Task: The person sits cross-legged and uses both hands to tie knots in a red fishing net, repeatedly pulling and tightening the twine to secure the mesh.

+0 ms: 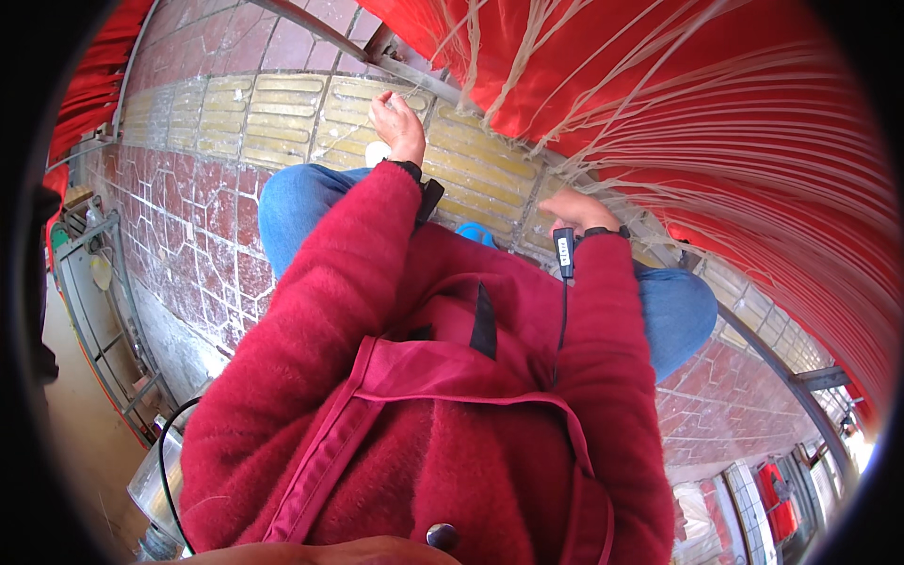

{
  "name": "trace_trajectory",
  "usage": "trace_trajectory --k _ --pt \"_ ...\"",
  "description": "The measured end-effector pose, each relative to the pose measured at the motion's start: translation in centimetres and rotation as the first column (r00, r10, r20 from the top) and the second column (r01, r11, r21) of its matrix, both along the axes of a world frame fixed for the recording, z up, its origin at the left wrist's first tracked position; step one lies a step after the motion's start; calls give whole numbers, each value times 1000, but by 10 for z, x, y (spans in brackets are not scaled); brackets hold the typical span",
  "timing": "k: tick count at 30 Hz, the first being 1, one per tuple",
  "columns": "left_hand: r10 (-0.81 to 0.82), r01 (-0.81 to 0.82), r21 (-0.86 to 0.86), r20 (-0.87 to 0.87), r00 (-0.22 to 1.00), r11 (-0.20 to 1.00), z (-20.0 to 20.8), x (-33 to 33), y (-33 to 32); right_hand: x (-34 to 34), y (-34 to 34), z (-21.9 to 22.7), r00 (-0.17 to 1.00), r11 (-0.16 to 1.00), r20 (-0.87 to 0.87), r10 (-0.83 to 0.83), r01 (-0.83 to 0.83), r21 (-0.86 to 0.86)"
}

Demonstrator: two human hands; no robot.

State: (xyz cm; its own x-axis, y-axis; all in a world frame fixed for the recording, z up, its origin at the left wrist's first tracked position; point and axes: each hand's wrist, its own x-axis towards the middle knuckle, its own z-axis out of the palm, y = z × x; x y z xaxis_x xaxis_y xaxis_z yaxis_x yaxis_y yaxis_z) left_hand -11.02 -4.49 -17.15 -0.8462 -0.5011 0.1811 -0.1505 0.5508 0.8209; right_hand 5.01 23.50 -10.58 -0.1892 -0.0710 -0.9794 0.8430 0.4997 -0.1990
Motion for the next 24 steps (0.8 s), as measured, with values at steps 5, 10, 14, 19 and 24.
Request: trace_trajectory --k 5,10,14,19,24 --pt "38 -38 23 0 999 999 3 -5 -4 2 7 17 999 993 -40 15 -10 120" --pt "78 -78 25 6 997 997 2 -8 -7 -3 5 35 990 972 -46 136 -125 201" --pt "96 -96 32 -21 995 995 0 -11 -9 1 2 49 978 954 -93 186 -157 255" --pt "147 -146 15 -73 987 989 -3 -14 -10 3 -2 64 966 935 -52 252 -229 272" --pt "132 -131 27 -37 991 991 2 -13 -8 9 -10 76 976 952 -110 188 -153 266"
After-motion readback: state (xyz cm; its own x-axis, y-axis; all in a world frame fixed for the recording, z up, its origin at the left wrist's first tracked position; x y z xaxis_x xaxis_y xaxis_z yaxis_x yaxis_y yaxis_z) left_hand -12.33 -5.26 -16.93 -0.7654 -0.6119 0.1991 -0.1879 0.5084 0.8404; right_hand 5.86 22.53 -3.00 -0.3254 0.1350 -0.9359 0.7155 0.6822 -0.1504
